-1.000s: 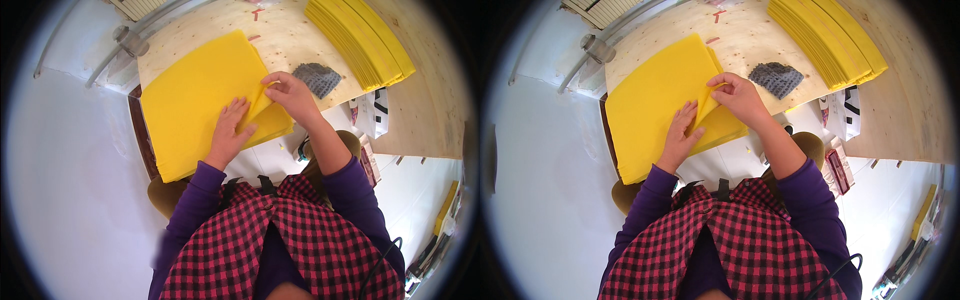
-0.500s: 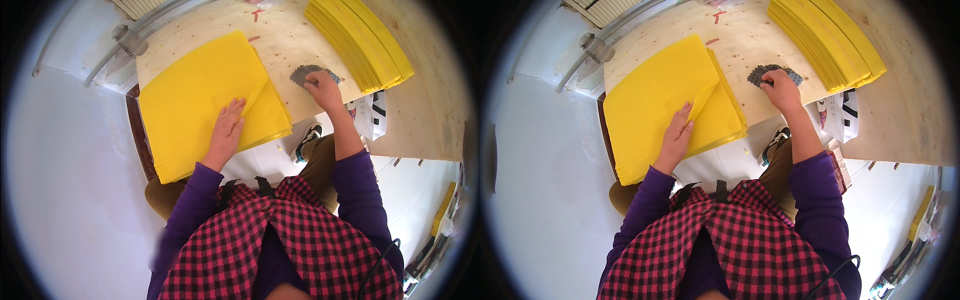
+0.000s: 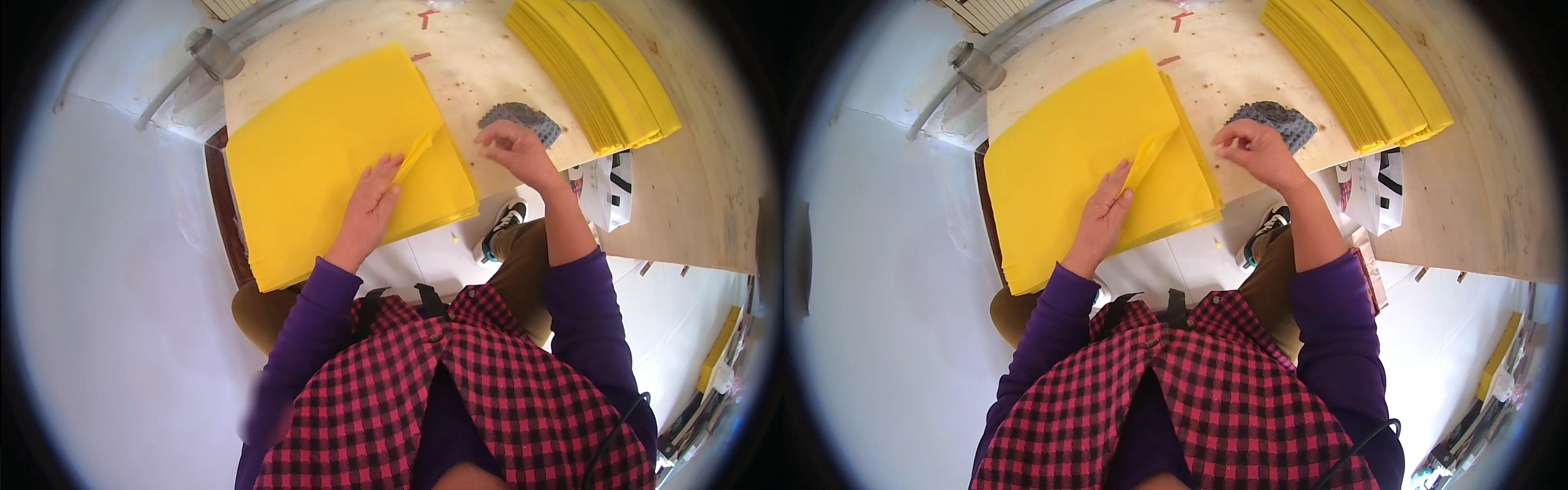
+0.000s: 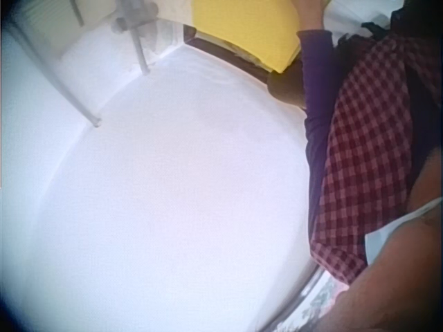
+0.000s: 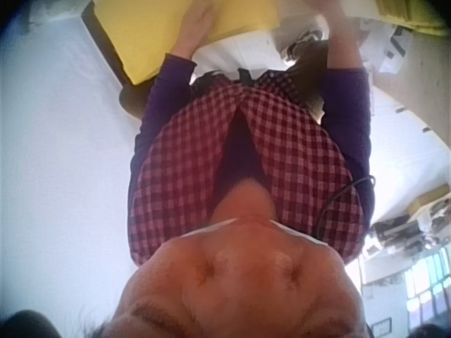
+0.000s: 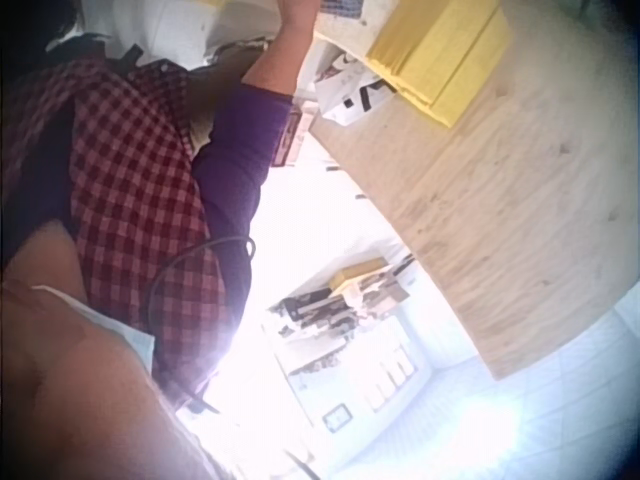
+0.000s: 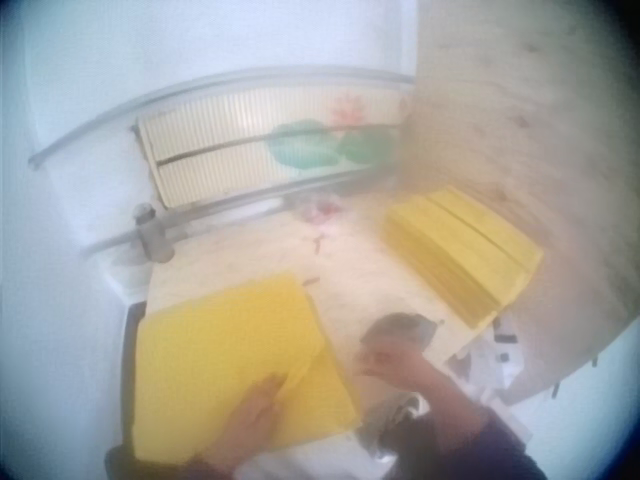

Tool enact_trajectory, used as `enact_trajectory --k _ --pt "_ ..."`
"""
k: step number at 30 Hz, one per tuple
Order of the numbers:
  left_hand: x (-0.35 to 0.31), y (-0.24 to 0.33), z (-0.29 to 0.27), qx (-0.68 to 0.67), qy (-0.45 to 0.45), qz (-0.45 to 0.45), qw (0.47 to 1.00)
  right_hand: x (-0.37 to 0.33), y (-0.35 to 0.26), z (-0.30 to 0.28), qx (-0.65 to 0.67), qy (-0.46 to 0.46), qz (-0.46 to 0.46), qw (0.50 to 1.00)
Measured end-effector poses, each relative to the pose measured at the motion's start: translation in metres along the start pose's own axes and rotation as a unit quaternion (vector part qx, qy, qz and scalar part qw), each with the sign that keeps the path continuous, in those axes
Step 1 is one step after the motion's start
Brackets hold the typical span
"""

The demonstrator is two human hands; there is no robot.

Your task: The person folds a yellow sheet of material on a wooden table, aligning edges and pressing creases. The folded sheet is placed on a stack of similar folded sheets to the right.

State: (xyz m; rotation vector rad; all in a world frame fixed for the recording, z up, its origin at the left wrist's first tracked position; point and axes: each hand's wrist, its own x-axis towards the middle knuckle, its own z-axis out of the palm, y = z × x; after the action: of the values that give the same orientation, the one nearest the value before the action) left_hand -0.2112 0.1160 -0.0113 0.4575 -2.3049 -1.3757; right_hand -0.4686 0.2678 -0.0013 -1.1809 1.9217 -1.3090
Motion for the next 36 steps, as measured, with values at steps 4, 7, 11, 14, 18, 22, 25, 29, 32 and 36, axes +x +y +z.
enact_trajectory --k 4,7,11,14,18,22,25,29,32,36 --pt "0.001 0.001 -0.001 -0.007 -0.003 -0.007 1.0 -0.006 -0.017 0.01 0.026 -0.156 0.004 0.987" --pt "0.001 0.002 -0.001 0.001 -0.005 -0.001 1.0 -0.004 -0.017 0.024 0.05 -0.16 0.011 0.986" --pt "0.001 0.002 0.0 0.011 -0.008 0.0 1.0 -0.001 -0.017 0.026 0.019 -0.148 0.003 0.989" --pt "0.002 0.0 0.0 0.016 -0.013 0.006 1.0 0.003 -0.024 0.024 -0.028 -0.136 -0.045 0.989" --pt "0.003 0.0 0.0 0.029 -0.023 0.007 0.999 0.007 -0.038 0.021 -0.049 -0.133 -0.078 0.987" --pt "0.003 0.0 -0.002 0.049 -0.044 0.002 0.998 0.011 -0.049 0.026 -0.058 -0.126 -0.089 0.986" --pt "0.003 0.001 -0.002 0.047 -0.044 0.003 0.998 0.013 -0.055 0.025 -0.061 -0.133 -0.076 0.986" --pt "0.003 0.003 -0.004 0.048 -0.053 -0.003 0.997 0.012 -0.06 0.029 -0.032 -0.135 -0.064 0.988" --pt "0.005 0.008 -0.005 0.062 -0.062 -0.007 0.996 0.013 -0.063 0.03 -0.023 -0.13 -0.052 0.99" --pt "0.003 0.013 -0.004 0.103 -0.066 0.007 0.993 0.017 -0.071 0.029 -0.048 -0.147 -0.02 0.988"
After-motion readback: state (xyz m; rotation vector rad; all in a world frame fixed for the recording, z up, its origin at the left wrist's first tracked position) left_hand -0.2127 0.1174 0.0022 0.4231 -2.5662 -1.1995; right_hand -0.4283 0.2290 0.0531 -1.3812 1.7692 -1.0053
